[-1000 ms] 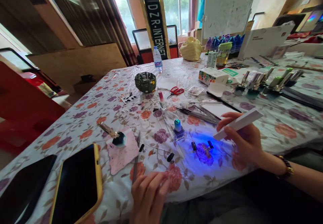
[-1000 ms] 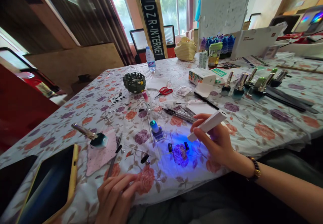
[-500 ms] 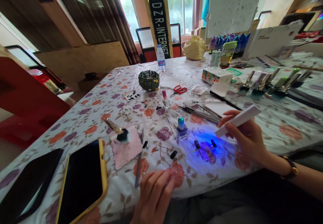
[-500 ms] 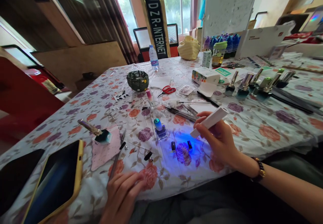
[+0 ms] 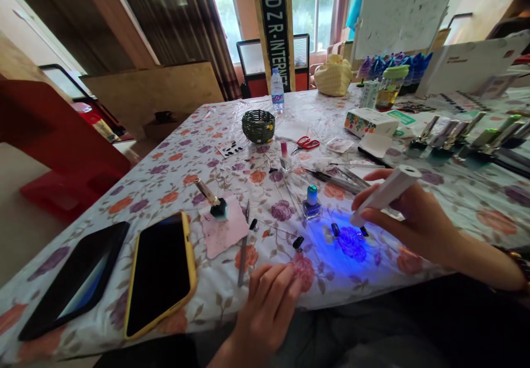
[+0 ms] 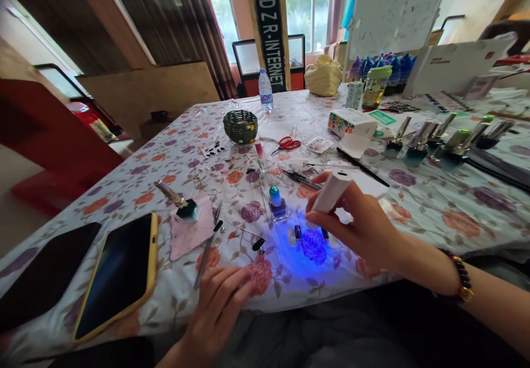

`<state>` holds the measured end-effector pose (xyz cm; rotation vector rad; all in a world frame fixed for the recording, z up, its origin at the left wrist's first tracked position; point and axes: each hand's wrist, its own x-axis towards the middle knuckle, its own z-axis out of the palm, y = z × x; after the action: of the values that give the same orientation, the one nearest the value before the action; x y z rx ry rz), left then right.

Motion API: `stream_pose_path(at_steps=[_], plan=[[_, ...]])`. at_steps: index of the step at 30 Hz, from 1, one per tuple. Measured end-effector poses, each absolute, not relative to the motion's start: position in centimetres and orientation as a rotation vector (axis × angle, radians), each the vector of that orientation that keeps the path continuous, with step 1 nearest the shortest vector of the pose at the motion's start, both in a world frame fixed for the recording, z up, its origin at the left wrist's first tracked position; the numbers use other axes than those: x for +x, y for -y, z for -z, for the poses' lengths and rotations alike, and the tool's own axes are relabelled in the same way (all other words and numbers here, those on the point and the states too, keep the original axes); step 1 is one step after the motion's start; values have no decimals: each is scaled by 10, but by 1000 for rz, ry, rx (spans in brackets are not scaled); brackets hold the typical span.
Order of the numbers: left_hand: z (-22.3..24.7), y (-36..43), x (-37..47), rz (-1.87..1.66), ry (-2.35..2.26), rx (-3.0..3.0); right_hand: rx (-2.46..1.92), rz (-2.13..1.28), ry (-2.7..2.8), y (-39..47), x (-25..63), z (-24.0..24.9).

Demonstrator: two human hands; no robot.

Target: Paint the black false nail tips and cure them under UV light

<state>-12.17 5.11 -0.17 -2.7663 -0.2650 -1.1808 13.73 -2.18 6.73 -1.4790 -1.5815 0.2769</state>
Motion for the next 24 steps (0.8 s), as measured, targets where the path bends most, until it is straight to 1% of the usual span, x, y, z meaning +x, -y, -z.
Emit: stream_pose_path(at_steps=[5,9,13,17,21,22,24], plan=[[0,-49,-123,1142,284,-2787,-1458,-366,1673,2,123,-76],[2,-50,-123,1156,261,-2750,-1506,-309,1636,-3,122,-74],[0,-49,-124,1136,254,-2728,-1460,-431,1599,0,124,-72],[-1,-49,-124,1114,311,-2734,-1533,-327,1519,2,127,-71],[1,-50,-122,1167,364,-2701,-1521,-401,1520,7,123,-74],[1,-49,-121,1183,392,-2700,-1546,-366,1544,8,122,-75],[0,-48,-120,1223,484,-2699,-1637,-174,1569,10,120,-76]])
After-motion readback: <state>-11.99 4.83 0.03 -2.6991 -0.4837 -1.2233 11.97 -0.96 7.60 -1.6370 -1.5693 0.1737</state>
